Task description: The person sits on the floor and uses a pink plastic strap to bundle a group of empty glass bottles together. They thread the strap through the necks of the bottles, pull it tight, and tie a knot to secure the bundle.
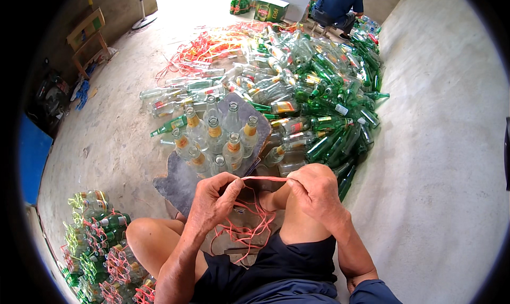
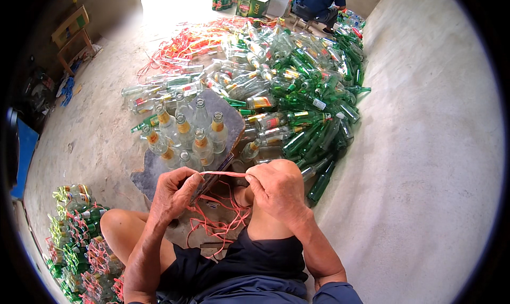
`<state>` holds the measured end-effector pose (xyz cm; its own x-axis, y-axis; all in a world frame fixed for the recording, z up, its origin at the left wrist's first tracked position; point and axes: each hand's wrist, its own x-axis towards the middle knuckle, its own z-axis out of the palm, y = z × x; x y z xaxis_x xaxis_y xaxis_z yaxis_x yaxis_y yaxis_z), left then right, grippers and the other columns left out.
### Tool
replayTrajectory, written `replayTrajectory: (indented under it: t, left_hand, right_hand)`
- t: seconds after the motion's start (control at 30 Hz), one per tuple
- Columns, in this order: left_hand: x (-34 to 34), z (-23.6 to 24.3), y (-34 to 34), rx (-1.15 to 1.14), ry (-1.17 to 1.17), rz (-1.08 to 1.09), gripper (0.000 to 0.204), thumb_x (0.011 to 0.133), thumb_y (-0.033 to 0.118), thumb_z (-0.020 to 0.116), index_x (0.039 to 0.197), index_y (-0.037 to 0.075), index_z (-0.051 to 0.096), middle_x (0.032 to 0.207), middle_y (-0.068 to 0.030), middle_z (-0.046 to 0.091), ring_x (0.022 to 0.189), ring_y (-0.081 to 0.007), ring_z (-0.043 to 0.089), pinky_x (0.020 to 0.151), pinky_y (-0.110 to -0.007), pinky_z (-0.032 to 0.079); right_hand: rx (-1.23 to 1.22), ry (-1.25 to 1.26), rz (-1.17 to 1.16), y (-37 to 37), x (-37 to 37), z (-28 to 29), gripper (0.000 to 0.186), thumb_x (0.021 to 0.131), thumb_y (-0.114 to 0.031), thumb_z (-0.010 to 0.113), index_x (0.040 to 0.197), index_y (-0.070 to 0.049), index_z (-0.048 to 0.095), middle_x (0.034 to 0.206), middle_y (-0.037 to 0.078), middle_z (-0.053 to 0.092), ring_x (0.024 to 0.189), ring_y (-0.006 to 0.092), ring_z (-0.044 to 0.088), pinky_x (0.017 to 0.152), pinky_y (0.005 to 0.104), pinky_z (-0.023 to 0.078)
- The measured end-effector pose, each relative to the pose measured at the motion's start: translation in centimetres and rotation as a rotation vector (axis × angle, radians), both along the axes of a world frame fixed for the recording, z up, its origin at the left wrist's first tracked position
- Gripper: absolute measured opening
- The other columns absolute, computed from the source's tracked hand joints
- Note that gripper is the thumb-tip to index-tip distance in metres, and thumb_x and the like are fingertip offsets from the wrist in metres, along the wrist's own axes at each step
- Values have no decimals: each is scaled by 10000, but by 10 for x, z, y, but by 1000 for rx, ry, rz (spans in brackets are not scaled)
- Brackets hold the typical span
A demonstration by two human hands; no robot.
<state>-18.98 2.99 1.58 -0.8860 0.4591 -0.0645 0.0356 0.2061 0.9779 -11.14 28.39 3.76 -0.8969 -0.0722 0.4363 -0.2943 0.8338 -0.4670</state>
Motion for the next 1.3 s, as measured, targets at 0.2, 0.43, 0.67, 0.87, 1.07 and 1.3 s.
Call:
replayTrajectory:
  t: [0.2, 0.43, 0.67, 0.87, 1.07, 1.3]
  left_hand:
    - [-3, 8, -1, 19, -19, -8, 243, 1043, 190, 659, 982, -31, 740, 676, 44, 569, 623, -35, 479, 549, -254, 389]
    - [-6, 8, -7, 52, -14, -8, 239, 1048, 194, 660, 1002, -25, 742, 684, 75, 534, 627, -30, 442, 553, -248, 358]
    - [-6, 13, -10, 31, -46, -52, 229, 1027, 181, 678, 994, -36, 742, 716, 40, 610, 668, -39, 504, 583, -257, 416]
    - [-9, 13, -12, -11, -35, -117, 250, 1022, 203, 662, 993, -31, 743, 726, -17, 655, 699, -71, 569, 618, -277, 464]
    - [-10, 17, -14, -37, -20, -134, 261, 996, 206, 661, 982, -42, 743, 711, -23, 645, 686, -73, 562, 604, -282, 457]
    - [-12, 6, -18, -31, -82, -177, 273, 1011, 218, 662, 982, -42, 740, 695, 14, 618, 664, -51, 537, 575, -274, 436]
  right_hand:
    - [-172, -176, 82, -16, 4, -14, 100, 952, -54, 677, 1042, -13, 677, 907, 156, 706, 822, 360, 689, 740, 418, 548]
    - [-491, -496, 167, -35, 8, -28, 216, 989, -85, 657, 1178, 13, 618, 973, 190, 704, 861, 345, 719, 744, 397, 558]
    - [-789, -668, 106, -43, -1, -36, 348, 1016, -76, 670, 1338, 6, 565, 1072, 77, 699, 958, 121, 672, 858, 296, 560]
    - [-960, -442, -9, -40, -11, -62, 373, 1003, -121, 720, 1323, 12, 583, 1057, 41, 691, 976, 81, 646, 848, 251, 541]
    - [-1030, -445, 82, -38, -7, -50, 314, 979, -63, 727, 1267, 13, 627, 1093, 43, 690, 978, 86, 645, 840, 246, 544]
    - [-956, -510, 150, -40, -4, -29, 148, 1020, -55, 681, 1147, 19, 671, 872, -45, 627, 724, 14, 514, 611, 197, 436]
